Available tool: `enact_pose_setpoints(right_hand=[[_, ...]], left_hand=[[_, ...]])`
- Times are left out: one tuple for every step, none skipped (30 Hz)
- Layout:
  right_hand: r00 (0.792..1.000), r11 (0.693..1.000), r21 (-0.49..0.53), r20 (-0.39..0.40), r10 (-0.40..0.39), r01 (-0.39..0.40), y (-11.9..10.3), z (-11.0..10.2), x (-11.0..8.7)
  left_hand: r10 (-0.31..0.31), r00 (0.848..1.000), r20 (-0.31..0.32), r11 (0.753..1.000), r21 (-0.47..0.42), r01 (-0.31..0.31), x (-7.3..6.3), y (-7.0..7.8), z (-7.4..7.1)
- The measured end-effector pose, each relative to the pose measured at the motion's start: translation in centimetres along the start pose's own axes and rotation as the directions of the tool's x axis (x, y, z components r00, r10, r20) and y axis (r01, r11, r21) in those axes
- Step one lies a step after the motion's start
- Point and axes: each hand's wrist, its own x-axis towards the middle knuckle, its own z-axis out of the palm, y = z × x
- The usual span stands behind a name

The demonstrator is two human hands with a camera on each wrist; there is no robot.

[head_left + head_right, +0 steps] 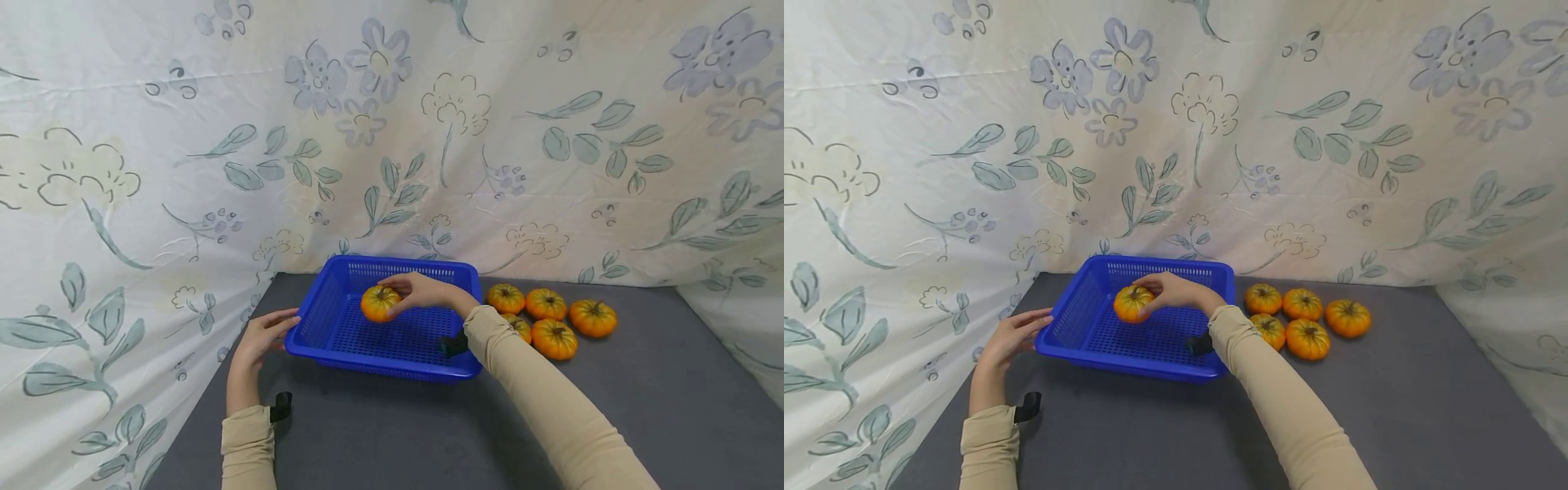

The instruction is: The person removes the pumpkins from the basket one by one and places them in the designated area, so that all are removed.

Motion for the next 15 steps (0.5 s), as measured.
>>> enact_pose_setpoints(right_hand=[[1.0,1.0,0.004,-0.005,-0.002,0.002,0.0,-0.3,-0.3],[1.0,1.0,0.005,-0.012,-0.004,0.004,0.1,-0.5,-0.7],[1.0,1.0,0.009,-0.019,-0.006,0.007,0.1,-0.8,-1.0],[1.0,1.0,0.011,-0.025,-0.01,0.01,0.1,-1.0,-1.4],[1.0,1.0,0.012,-0.029,-0.011,0.011,0.1,-1.3,-1.7],[0.999,1.0,0.012,-0.033,-0.014,0.014,0.1,-1.6,-2.1],[0.999,1.0,0.013,-0.037,-0.018,0.019,0.1,-1.8,-2.4],[0.999,1.0,0.013,-0.043,-0.023,0.024,0.1,-2.1,-2.8],[0.999,0.999,0.016,-0.048,-0.027,0.028,0.1,-2.4,-3.2],[0.998,0.999,0.013,-0.054,-0.031,0.032,0.2,-2.7,-3.6],[0.998,0.999,0.017,-0.062,-0.032,0.033,0.1,-2.9,-4.0],[0.997,0.999,0.022,-0.07,-0.032,0.034,0.1,-3.2,-4.4],[0.997,0.999,0.022,-0.076,-0.032,0.034,0.1,-3.5,-4.8],[0.996,0.999,0.014,-0.085,-0.033,0.034,0.2,-3.7,-5.2],[0.995,1.0,0.009,-0.097,-0.026,0.027,0.3,-4.0,-5.6]], left_hand=[[0.001,1.0,0.002,1.0,-0.001,-0.001,0.0,0.0,0.0],[0.003,1.0,0.002,1.0,-0.002,-0.003,0.1,0.0,0.0],[0.003,1.0,0.004,1.0,-0.004,-0.003,0.1,0.0,0.0],[0.004,1.0,0.005,1.0,-0.006,-0.004,0.1,0.0,0.0],[0.005,1.0,0.008,1.0,-0.008,-0.005,0.1,0.0,0.0],[0.006,1.0,0.009,1.0,-0.011,-0.006,0.1,0.0,0.0],[0.007,1.0,0.01,1.0,-0.011,-0.007,0.1,0.0,0.0],[0.007,1.0,0.009,1.0,-0.011,-0.007,0.1,0.0,0.0],[0.007,1.0,0.009,1.0,-0.011,-0.007,0.1,0.0,0.0],[0.009,1.0,0.009,1.0,-0.01,-0.008,0.1,0.0,0.0],[0.009,1.0,0.01,1.0,-0.009,-0.009,0.1,0.0,0.0],[0.01,1.0,0.009,1.0,-0.008,-0.01,0.1,0.0,0.0],[0.011,1.0,0.008,1.0,-0.007,-0.011,0.1,0.0,0.0],[0.011,1.0,0.006,1.0,-0.006,-0.011,0.1,0.0,0.0],[0.013,1.0,0.006,1.0,-0.004,-0.013,0.2,0.0,0.0]])
